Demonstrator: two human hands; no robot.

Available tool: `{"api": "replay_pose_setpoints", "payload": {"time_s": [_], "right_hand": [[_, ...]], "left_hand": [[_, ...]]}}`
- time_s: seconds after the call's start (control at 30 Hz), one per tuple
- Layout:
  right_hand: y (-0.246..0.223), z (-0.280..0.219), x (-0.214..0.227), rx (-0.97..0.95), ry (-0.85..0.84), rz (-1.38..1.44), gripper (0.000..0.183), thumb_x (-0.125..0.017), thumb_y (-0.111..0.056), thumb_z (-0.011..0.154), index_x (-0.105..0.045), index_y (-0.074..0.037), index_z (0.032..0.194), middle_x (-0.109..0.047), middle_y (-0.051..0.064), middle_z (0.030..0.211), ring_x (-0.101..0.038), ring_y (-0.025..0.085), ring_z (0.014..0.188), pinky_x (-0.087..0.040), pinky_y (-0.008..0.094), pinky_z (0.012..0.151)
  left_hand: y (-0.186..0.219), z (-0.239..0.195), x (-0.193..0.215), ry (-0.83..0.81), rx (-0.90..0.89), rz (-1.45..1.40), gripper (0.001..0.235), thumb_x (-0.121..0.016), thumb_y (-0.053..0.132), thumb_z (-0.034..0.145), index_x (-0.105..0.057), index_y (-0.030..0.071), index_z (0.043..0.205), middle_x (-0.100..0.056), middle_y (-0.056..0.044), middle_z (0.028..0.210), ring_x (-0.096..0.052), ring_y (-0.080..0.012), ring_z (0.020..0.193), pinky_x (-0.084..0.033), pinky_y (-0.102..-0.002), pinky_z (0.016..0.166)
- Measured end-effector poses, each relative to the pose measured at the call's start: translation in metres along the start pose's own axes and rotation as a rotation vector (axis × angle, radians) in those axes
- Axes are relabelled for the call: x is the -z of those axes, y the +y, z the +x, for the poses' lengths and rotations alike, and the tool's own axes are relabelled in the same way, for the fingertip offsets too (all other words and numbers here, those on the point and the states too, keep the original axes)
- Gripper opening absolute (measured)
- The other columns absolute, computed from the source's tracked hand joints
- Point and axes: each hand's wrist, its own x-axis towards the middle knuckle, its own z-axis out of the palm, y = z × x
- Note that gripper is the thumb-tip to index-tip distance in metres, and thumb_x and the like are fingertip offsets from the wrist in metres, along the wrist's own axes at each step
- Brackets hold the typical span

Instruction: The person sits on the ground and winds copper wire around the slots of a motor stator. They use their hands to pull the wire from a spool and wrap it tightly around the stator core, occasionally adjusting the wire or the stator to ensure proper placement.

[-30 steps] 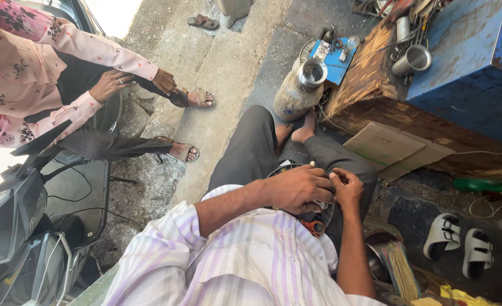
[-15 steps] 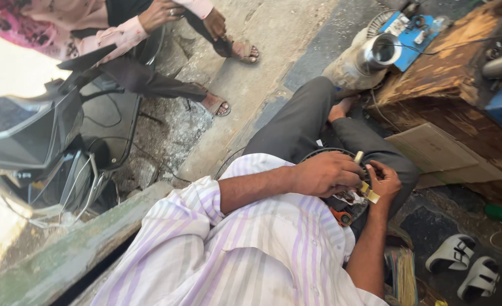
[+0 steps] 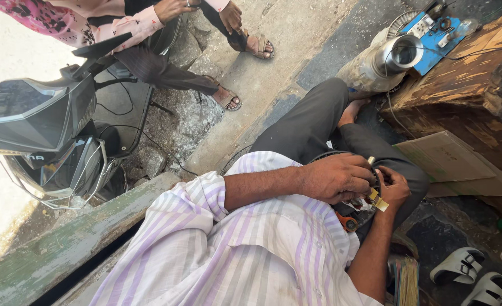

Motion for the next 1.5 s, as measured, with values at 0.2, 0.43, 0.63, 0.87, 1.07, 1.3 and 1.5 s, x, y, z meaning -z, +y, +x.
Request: {"api": "replay_pose_setpoints", "payload": {"time_s": [0.2,0.43,0.63,0.87,1.07,1.3,1.5], "right_hand": [[0.007,0.002,0.004,-0.005,-0.028,-0.018,0.018,-0.083,-0.008,0.090,-0.080,-0.004,0.108,-0.074,0.010,0.099,-0.071,0.014,0.081,-0.058,0.027,0.072],[0.021,-0.004,0.005,-0.065,-0.019,0.033,0.020,-0.085,-0.012,0.090,-0.079,-0.004,0.108,-0.074,0.009,0.099,-0.069,0.014,0.080,-0.057,0.027,0.072],[0.023,0.002,0.001,-0.088,-0.028,-0.032,0.020,-0.086,-0.012,0.089,-0.080,-0.003,0.106,-0.074,0.009,0.101,-0.070,0.013,0.080,-0.056,0.027,0.068],[0.029,-0.003,0.001,-0.063,-0.058,-0.013,0.021,-0.085,-0.012,0.091,-0.080,-0.005,0.109,-0.073,0.009,0.102,-0.070,0.013,0.081,-0.057,0.027,0.070],[0.008,0.001,0.004,-0.077,-0.046,-0.009,0.020,-0.084,-0.010,0.091,-0.080,-0.004,0.109,-0.074,0.008,0.100,-0.069,0.013,0.080,-0.056,0.027,0.070],[-0.018,0.004,0.017,-0.402,-0.055,0.777,0.021,-0.078,-0.006,0.093,-0.073,-0.001,0.114,-0.074,0.005,0.100,-0.072,0.011,0.086,-0.059,0.023,0.074],[-0.013,0.008,0.003,-0.264,-0.099,0.524,0.025,-0.080,-0.004,0.093,-0.074,0.001,0.116,-0.073,0.006,0.101,-0.067,0.009,0.087,-0.055,0.022,0.077]], "left_hand": [[0.004,0.006,-0.001,0.005,0.010,-0.017,0.020,-0.072,0.028,0.091,-0.069,0.011,0.102,-0.065,-0.004,0.108,-0.058,-0.0266,0.103,-0.049,-0.044,0.090],[-0.001,0.004,-0.010,-0.015,0.022,0.039,0.016,-0.071,0.026,0.094,-0.068,0.011,0.096,-0.062,-0.003,0.101,-0.059,-0.0249,0.099,-0.049,-0.042,0.088],[0.001,0.000,-0.011,0.063,0.022,0.021,0.015,-0.071,0.024,0.097,-0.067,0.010,0.101,-0.062,-0.005,0.105,-0.061,-0.0243,0.098,-0.051,-0.041,0.087],[0.001,-0.004,-0.018,0.112,-0.018,0.050,0.018,-0.071,0.026,0.098,-0.066,0.008,0.101,-0.062,-0.008,0.108,-0.062,-0.0258,0.101,-0.051,-0.041,0.088],[0.000,0.002,-0.014,0.092,-0.029,0.091,0.018,-0.070,0.027,0.099,-0.066,0.010,0.096,-0.062,-0.007,0.104,-0.062,-0.0254,0.098,-0.051,-0.042,0.085],[0.001,-0.002,-0.017,0.139,-0.035,0.071,0.019,-0.071,0.026,0.098,-0.064,0.009,0.093,-0.063,-0.006,0.105,-0.062,-0.0238,0.094,-0.050,-0.041,0.083],[0.002,-0.001,-0.017,0.141,-0.028,0.092,0.018,-0.071,0.026,0.098,-0.066,0.009,0.095,-0.062,-0.006,0.099,-0.061,-0.0244,0.091,-0.049,-0.041,0.080]]}}
